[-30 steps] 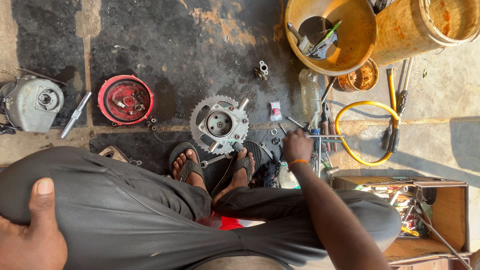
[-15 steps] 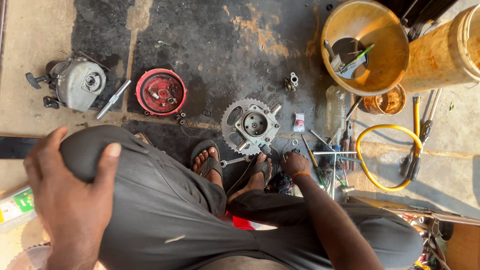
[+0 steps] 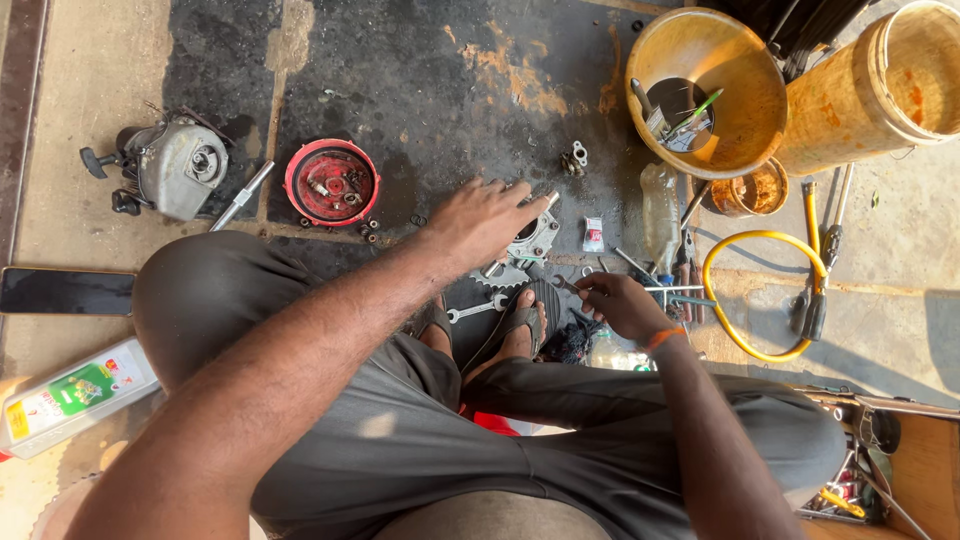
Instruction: The person assembles a small engine cylinder head, inserting bolts and tightening them with a T-handle wrench. The person handles the cylinder head, bolts, and wrench, working on the floor surrounded by tools and engine parts.
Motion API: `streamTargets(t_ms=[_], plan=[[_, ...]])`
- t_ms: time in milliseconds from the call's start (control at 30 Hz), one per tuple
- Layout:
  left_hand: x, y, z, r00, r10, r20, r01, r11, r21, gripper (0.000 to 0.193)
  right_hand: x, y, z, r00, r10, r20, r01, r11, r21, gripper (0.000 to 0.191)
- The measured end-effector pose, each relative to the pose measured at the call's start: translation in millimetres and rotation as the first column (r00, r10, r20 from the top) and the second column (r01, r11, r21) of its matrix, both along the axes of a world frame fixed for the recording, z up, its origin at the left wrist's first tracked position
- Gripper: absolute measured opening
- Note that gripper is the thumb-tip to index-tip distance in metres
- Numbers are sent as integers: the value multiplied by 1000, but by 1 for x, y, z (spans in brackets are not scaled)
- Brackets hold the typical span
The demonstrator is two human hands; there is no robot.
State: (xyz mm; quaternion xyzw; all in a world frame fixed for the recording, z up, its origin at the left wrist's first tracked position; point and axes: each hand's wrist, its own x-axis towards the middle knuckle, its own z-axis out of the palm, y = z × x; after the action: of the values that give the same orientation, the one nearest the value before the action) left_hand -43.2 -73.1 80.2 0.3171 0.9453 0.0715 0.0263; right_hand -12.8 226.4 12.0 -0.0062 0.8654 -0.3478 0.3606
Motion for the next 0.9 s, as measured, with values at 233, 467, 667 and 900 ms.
streamTargets(t_ms=[233, 467, 667, 900], plan=[[-6, -8, 12, 928, 124, 350, -199, 962, 187, 105, 18, -22, 51, 961, -197, 192, 256, 897, -362, 30], [-11, -21, -8, 802, 276, 530, -541, 711, 449, 93, -28, -40, 50, 974, -124, 189, 174, 946, -275, 27], [2, 12, -52, 800, 314, 512, -589, 574, 568, 95, -45, -38, 35, 987, 57, 150, -9, 953, -304, 24], [-3, 40, -62, 656, 400, 640, -744, 486, 459, 102, -74, -50, 51, 960, 249, 130, -222, 956, -193, 25]])
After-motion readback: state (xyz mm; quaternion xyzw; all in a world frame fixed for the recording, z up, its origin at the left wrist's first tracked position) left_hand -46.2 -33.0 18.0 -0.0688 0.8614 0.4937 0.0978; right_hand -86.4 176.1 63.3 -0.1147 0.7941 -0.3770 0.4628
